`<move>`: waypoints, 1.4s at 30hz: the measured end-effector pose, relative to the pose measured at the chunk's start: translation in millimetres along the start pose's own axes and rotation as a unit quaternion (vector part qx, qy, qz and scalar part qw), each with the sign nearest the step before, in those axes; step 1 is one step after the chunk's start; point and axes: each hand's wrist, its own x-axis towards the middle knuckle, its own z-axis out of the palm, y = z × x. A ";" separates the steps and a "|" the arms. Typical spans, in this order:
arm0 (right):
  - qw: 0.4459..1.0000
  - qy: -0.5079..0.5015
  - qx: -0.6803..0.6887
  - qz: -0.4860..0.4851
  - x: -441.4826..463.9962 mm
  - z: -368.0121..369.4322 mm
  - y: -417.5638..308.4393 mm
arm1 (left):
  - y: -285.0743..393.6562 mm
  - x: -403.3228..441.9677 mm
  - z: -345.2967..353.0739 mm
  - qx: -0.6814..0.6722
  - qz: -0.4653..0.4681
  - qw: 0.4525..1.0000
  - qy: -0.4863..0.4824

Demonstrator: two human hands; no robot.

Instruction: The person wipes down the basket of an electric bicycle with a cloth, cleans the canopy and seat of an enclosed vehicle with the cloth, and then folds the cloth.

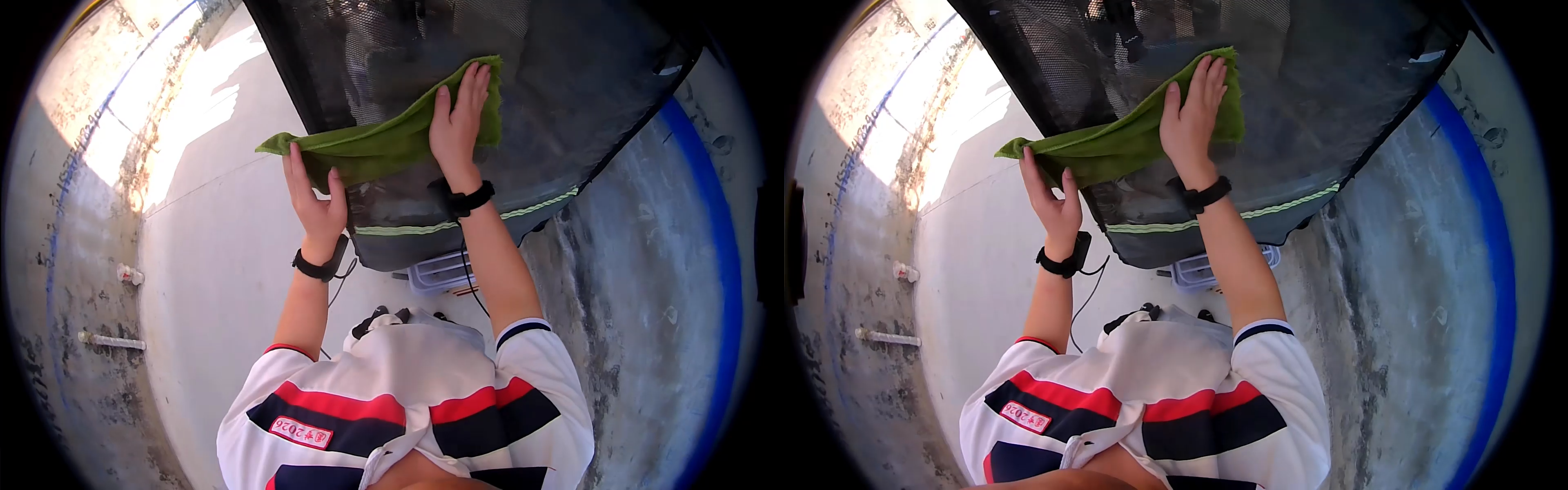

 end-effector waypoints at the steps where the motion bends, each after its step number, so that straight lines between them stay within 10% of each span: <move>1: 1.000 -0.006 0.021 -0.013 0.4 6.9 -11.5 | -6.5 4.3 -4.3 -0.019 -0.016 1.000 0.004; 13: 0.955 -0.107 0.182 -0.208 -17.0 48.0 -88.1 | -50.0 30.0 9.7 -0.402 -0.112 0.894 -0.165; 42: 0.957 -0.249 0.064 -0.130 -151.8 24.7 -15.8 | -83.7 -116.3 -17.8 -0.186 -0.325 0.907 -0.194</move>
